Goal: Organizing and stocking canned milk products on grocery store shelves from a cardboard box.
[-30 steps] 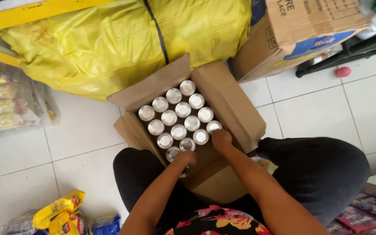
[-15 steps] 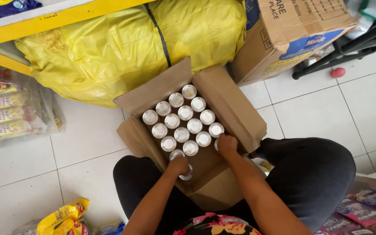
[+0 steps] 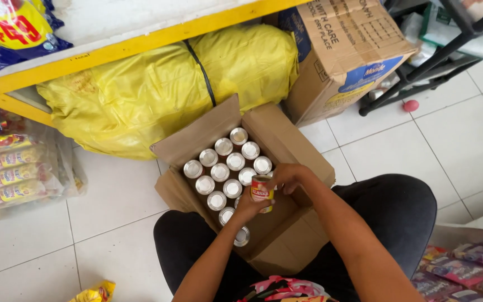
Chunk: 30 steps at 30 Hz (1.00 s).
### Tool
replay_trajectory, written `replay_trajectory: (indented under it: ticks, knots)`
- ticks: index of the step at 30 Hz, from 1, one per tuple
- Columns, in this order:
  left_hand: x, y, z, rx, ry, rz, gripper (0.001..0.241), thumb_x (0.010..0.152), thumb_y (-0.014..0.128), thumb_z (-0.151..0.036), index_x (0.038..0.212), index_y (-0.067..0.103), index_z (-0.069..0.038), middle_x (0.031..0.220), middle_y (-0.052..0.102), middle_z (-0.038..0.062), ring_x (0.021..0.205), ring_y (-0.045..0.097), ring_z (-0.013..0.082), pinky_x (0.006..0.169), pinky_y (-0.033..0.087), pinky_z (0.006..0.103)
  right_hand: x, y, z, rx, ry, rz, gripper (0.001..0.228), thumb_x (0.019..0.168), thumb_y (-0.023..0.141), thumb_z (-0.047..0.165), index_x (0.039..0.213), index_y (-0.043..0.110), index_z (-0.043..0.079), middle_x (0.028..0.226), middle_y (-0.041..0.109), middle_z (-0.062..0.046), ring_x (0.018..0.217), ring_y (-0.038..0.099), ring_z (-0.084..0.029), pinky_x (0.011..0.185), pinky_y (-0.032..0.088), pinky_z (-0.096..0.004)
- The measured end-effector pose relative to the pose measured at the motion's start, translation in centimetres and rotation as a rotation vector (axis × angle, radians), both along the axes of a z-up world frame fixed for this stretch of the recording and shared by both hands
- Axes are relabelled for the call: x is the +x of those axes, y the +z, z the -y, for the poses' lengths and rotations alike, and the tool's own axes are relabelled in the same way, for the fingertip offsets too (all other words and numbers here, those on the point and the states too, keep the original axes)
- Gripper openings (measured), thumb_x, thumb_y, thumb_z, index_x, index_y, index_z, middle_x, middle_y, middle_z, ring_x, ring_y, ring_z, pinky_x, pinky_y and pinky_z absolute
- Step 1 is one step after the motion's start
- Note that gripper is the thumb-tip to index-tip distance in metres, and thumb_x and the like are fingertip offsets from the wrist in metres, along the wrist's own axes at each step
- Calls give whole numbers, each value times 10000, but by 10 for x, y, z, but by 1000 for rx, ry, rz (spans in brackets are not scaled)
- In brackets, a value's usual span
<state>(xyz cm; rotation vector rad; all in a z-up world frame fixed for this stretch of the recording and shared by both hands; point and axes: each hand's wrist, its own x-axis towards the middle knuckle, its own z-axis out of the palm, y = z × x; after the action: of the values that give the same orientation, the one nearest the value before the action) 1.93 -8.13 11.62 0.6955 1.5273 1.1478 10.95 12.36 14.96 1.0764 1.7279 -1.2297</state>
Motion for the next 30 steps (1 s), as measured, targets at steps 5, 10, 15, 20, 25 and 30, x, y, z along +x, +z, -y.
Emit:
replay_trajectory:
  ticks: [5,10,15,20,25,30]
  knots:
    - [3,0,0,-1,163,159,778,708,915,-284,1327,513,-38,1162,705,98,1036,695,202,899,571,330,17,3,22,-349,-270,-172,772,809,821,351,1455,483,96,1369,608,-157,1133,668,-369,879,632,-512]
    - [-9,-6,11,-31,151,287,730,820,838,-299,1415,486,-62,1223,682,77,1096,658,186,943,526,331,27,-21,17,-544,-410,-302,660,891,753,274,1456,456,108,1359,627,-158,1158,663,-325,932,595,-495]
    - [-30,2,17,-68,109,471,691,931,704,-253,1537,399,-124,1322,635,64,1147,636,175,956,520,357,22,-9,9,-631,-449,-400,544,912,727,228,1403,534,97,1317,669,-118,1162,668,-266,954,569,-444]
    - [-48,26,10,-73,114,431,735,930,683,-163,1575,332,-153,1416,599,70,1200,624,188,991,529,373,12,-8,-2,-754,-422,-583,483,907,737,83,1354,576,-5,1304,689,-117,1202,677,-230,1043,568,-374]
    - [-73,41,-20,83,44,256,723,921,699,-149,1559,360,-127,1409,621,72,1222,623,193,1020,513,364,2,40,-26,-601,-337,-746,455,925,725,74,1350,597,-28,1267,699,-135,1165,676,-240,1028,564,-370]
    - [-111,140,-105,264,-36,75,677,927,717,-172,1527,410,-107,1378,656,67,1234,625,168,1051,495,338,-7,171,-77,-436,-285,-925,493,934,709,134,1398,593,12,1298,694,-97,1161,668,-200,1021,554,-344]
